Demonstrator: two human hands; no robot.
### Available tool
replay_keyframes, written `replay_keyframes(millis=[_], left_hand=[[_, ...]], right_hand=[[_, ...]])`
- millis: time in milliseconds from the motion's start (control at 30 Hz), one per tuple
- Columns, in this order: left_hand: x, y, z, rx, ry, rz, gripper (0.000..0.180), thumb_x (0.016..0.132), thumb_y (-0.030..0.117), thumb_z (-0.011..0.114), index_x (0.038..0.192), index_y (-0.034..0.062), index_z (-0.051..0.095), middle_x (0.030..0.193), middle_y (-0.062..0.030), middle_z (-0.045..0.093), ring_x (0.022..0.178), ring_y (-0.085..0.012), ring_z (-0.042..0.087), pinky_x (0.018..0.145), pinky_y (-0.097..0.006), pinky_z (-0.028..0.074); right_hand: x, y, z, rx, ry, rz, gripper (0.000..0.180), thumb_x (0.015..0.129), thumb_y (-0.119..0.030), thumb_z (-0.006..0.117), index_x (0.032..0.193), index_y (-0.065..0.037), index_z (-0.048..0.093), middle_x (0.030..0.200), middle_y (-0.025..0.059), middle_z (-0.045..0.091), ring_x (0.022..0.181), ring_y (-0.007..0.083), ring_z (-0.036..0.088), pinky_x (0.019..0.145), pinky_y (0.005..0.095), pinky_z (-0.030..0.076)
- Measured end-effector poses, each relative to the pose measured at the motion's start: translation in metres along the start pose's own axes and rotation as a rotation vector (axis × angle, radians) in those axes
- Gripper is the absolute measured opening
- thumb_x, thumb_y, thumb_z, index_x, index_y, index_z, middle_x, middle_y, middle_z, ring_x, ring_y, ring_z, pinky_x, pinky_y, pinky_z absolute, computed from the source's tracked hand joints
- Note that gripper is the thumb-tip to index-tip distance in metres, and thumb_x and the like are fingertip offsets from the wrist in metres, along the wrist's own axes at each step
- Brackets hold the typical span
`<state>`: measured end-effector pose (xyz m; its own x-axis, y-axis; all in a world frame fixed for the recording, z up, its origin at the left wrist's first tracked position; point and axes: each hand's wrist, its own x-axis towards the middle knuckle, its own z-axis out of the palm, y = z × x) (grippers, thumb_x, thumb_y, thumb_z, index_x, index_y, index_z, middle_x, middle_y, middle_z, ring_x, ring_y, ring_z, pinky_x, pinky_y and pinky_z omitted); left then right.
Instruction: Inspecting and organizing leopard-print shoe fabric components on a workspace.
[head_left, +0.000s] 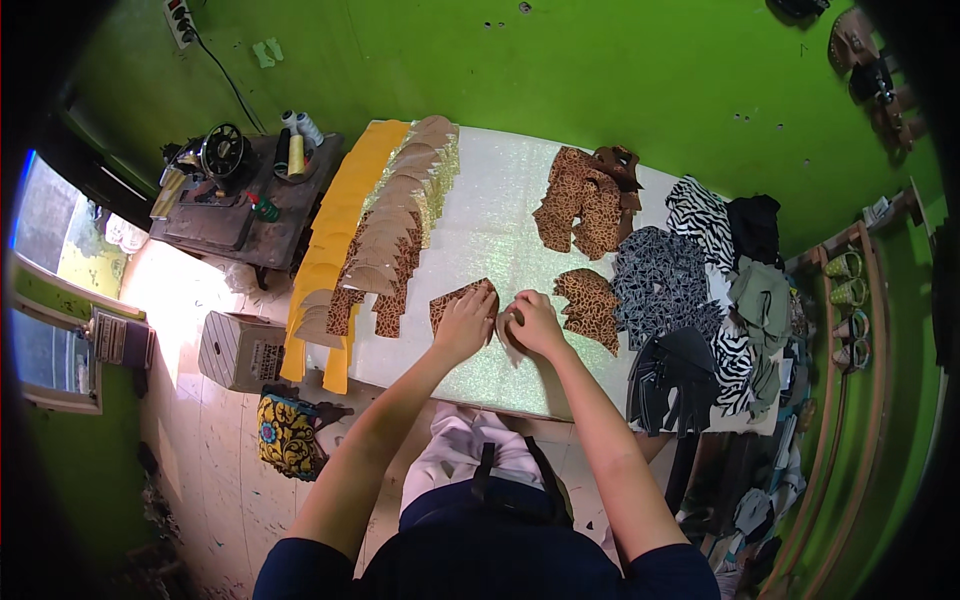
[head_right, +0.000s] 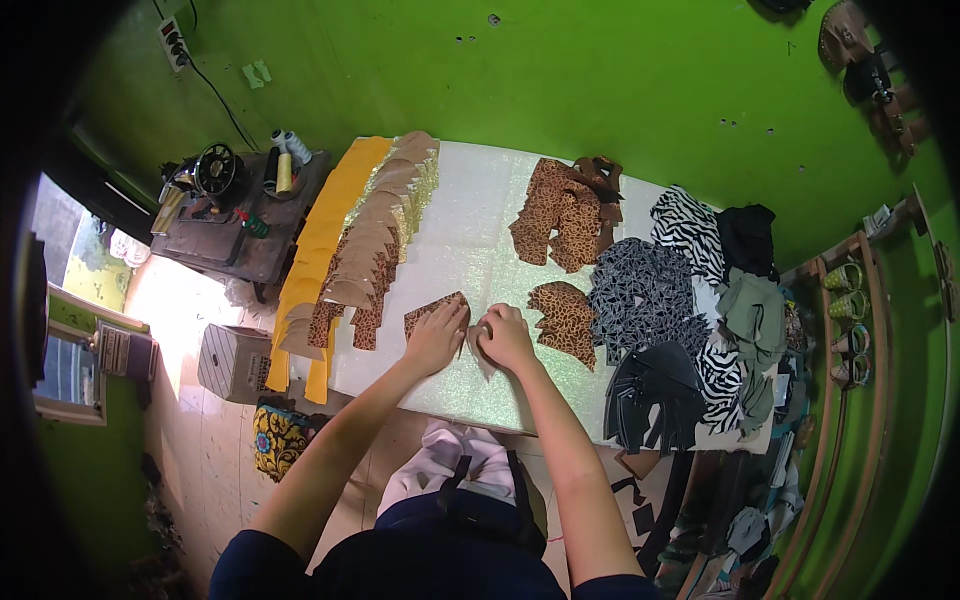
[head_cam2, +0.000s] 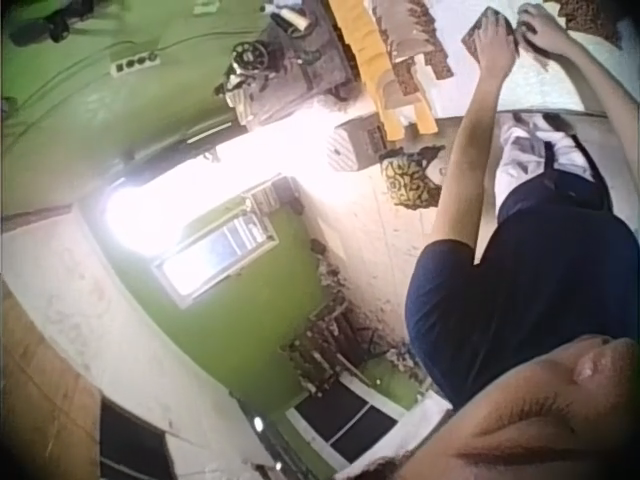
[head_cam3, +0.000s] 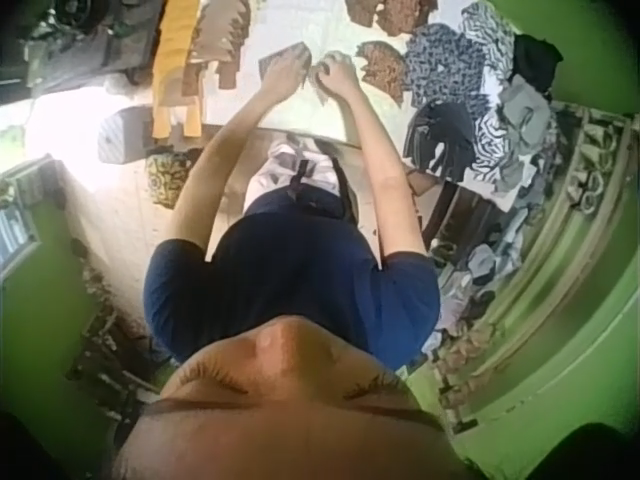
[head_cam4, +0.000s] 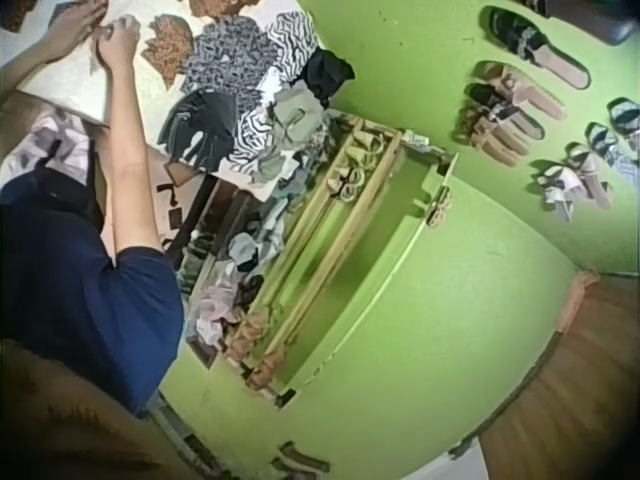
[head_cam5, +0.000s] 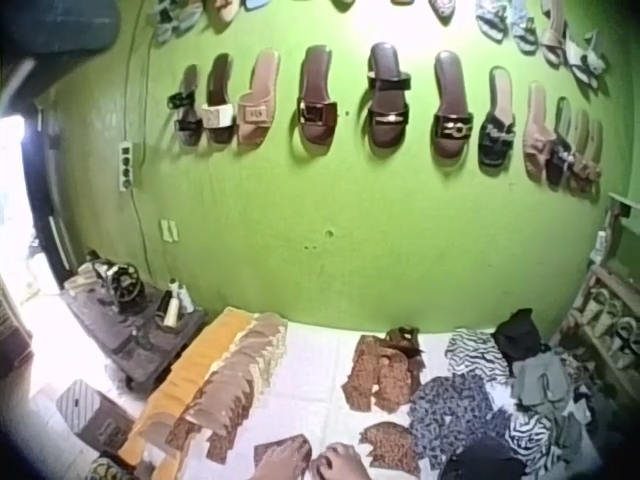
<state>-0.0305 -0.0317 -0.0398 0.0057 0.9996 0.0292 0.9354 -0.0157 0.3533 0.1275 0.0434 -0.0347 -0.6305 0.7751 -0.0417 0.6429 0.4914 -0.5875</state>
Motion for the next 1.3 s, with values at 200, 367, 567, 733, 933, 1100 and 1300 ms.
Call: replay_keyframes(millis=[200, 367, 567, 733, 933, 1100, 1300], left_hand=[[-0.003, 0.005, 0.018, 0.116, -0.101, 0.029, 0.051, 0.088, 0.029, 0.041, 0.135, 0.0097, 0.03, 0.142, -0.0109, 0.025, 0.13, -0.028, 0.025, 0.105, -0.046, 0.021], [-0.008, -0.001, 0.019, 0.143, -0.093, 0.058, 0.048, 0.09, 0.031, 0.039, 0.135, 0.0162, 0.031, 0.143, -0.0106, 0.023, 0.131, -0.0281, 0.023, 0.105, -0.047, 0.019], [0.006, 0.012, -0.007, -0.107, -0.06, 0.065, 0.04, 0.087, 0.03, 0.047, 0.123, 0.0129, 0.046, 0.13, -0.0157, 0.04, 0.116, -0.0298, 0.043, 0.095, -0.042, 0.035], [0.01, 0.012, -0.028, -0.551, -0.235, -0.121, 0.03, 0.086, 0.023, 0.052, 0.106, 0.0007, 0.055, 0.083, -0.0146, 0.064, 0.076, -0.0251, 0.063, 0.069, -0.033, 0.048], [-0.008, -0.037, -0.012, -0.944, 0.124, -0.539, 0.019, 0.087, 0.016, 0.052, 0.094, -0.0008, 0.059, 0.075, -0.0113, 0.066, 0.066, -0.0141, 0.064, 0.061, -0.027, 0.048], [-0.016, -0.045, -0.024, -0.692, 0.203, -0.563, 0.02, 0.085, 0.018, 0.055, 0.091, -0.0003, 0.059, 0.075, -0.014, 0.064, 0.068, -0.0214, 0.063, 0.063, -0.03, 0.048], [-0.022, -0.057, -0.008, -0.514, 0.43, -0.436, 0.022, 0.081, 0.024, 0.059, 0.089, 0.0034, 0.061, 0.074, -0.0149, 0.062, 0.068, -0.0272, 0.061, 0.063, -0.036, 0.047]], right_hand=[[-0.004, 0.02, -0.007, 0.21, -0.116, 0.185, 0.016, 0.078, -0.018, 0.055, 0.088, -0.006, 0.058, 0.088, 0.0126, 0.059, 0.084, 0.0294, 0.056, 0.076, 0.0368, 0.044], [-0.011, 0.022, -0.033, 0.039, -0.144, 0.317, 0.015, 0.081, -0.015, 0.053, 0.093, -0.007, 0.056, 0.081, 0.0127, 0.062, 0.073, 0.0263, 0.06, 0.065, 0.0349, 0.046], [0.004, 0.015, -0.054, 0.26, -0.197, 0.173, 0.016, 0.083, -0.015, 0.052, 0.094, -0.006, 0.06, 0.082, 0.0106, 0.063, 0.073, 0.0204, 0.06, 0.067, 0.0316, 0.046], [0.026, -0.011, -0.039, 0.332, -0.341, 0.033, 0.015, 0.08, -0.017, 0.058, 0.09, -0.006, 0.062, 0.08, 0.0087, 0.063, 0.071, 0.0184, 0.059, 0.066, 0.0299, 0.046], [0.04, -0.022, -0.012, 0.684, -0.355, 0.225, 0.019, 0.079, -0.014, 0.063, 0.091, -0.001, 0.059, 0.075, 0.007, 0.061, 0.062, 0.0124, 0.057, 0.057, 0.0261, 0.045], [0.056, -0.008, 0.005, 0.566, -0.243, 0.293, 0.014, 0.081, -0.011, 0.06, 0.09, 0.0, 0.058, 0.07, 0.0031, 0.059, 0.061, 0.0103, 0.056, 0.057, 0.0241, 0.046], [0.06, -0.023, 0.016, 0.453, -0.072, 0.159, 0.019, 0.079, -0.016, 0.06, 0.09, -0.001, 0.059, 0.079, 0.0069, 0.062, 0.074, 0.0154, 0.058, 0.069, 0.0285, 0.046]])
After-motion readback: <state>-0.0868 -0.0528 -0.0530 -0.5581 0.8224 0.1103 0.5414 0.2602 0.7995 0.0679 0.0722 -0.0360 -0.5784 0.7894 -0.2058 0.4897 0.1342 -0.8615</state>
